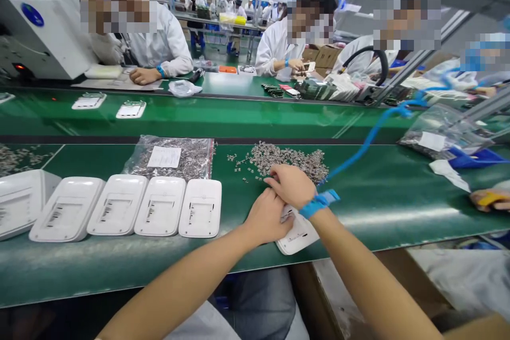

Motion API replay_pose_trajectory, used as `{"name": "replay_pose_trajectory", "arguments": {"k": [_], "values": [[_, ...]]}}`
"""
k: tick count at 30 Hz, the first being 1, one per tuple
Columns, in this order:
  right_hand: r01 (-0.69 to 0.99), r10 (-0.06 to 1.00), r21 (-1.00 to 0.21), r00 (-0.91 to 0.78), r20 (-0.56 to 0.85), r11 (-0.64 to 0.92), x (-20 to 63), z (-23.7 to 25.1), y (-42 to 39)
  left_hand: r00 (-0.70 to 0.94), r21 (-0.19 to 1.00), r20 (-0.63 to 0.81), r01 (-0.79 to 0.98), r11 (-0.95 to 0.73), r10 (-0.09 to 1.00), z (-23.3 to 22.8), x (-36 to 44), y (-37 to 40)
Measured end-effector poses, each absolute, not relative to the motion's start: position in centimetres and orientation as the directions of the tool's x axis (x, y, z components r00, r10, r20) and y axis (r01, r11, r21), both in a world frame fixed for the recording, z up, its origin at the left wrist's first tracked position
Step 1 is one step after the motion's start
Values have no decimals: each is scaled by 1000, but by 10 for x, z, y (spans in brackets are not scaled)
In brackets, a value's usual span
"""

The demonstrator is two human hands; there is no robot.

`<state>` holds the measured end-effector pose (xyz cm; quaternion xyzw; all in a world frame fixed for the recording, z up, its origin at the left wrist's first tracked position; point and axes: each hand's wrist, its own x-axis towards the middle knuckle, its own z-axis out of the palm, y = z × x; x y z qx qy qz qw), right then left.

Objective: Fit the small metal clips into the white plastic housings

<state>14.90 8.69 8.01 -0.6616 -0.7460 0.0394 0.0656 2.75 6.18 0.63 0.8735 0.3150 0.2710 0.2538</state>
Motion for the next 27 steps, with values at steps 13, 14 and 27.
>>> {"name": "replay_pose_trajectory", "arguments": {"k": [13,14,27], "values": [[992,960,55,-98,-264,117,132,57,137,652,658,281,404,-636,704,5,25,65],[991,956,55,-104,-275,124,132,56,138,653,663,277,401,-632,705,4,25,65],[956,992,-265,-109,67,123,154,97,120,629,527,419,419,-740,655,14,12,72]]}}
